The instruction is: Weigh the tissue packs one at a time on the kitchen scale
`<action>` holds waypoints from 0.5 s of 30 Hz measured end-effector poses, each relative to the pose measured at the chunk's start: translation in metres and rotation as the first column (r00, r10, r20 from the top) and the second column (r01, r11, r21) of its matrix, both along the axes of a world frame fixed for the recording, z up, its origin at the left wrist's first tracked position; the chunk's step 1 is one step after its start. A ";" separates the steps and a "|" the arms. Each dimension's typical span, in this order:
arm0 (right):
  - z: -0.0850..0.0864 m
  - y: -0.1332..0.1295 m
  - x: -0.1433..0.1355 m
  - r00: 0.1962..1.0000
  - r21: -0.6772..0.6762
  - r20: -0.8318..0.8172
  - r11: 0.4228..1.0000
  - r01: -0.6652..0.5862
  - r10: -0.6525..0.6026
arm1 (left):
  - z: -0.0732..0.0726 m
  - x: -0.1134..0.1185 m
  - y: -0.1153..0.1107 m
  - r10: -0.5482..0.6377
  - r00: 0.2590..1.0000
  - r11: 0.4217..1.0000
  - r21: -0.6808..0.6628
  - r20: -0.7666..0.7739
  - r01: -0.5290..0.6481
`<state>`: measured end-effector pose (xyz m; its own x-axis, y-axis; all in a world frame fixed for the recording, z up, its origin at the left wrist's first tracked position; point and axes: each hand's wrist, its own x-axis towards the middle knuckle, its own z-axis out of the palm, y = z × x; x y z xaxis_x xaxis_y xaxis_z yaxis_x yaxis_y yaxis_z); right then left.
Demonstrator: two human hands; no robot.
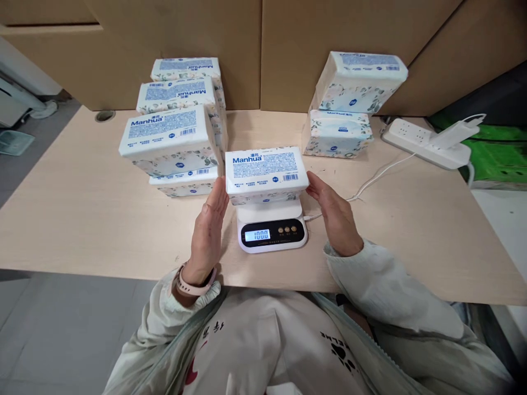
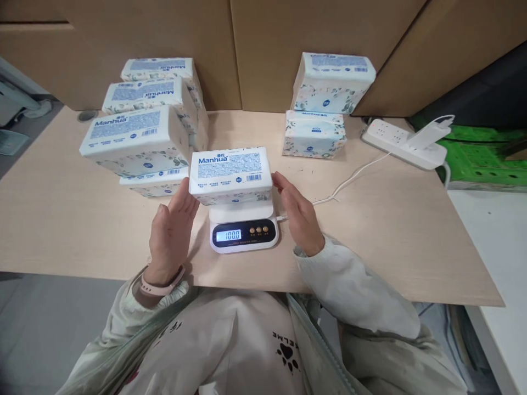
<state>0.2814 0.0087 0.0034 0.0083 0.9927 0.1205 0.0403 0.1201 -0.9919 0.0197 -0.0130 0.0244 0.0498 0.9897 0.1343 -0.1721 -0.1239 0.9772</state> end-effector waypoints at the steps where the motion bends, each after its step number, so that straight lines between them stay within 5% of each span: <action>1: 0.000 0.000 -0.002 0.999 0.005 0.011 0.999 -0.050 0.050 | 0.001 0.002 0.000 -0.017 1.000 1.000 -0.001 -0.015 0.017; 6: 0.005 -0.001 -0.009 0.979 0.073 0.079 0.978 -0.194 0.188 | 0.011 0.009 0.005 -0.103 0.993 0.993 0.053 -0.056 0.106; 10: 0.011 0.019 0.006 0.987 0.219 0.128 0.973 0.070 -0.099 | 0.034 0.027 0.030 -0.199 0.972 0.973 0.097 -0.123 0.211; 13: 0.012 0.052 0.037 0.934 0.341 0.088 0.892 0.297 -0.345 | 0.058 0.060 0.069 -0.317 0.932 0.932 0.125 -0.175 0.341; 15: 0.010 0.077 0.061 0.914 0.373 0.070 0.861 0.346 -0.398 | 0.069 0.089 0.101 -0.355 0.921 0.921 0.109 -0.160 0.374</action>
<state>0.3425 0.0855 0.0134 0.3261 0.8130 0.4823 0.2859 0.4014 -0.8701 0.1084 0.0875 0.0933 0.4307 0.8721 0.2321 -0.0986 -0.2101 0.9727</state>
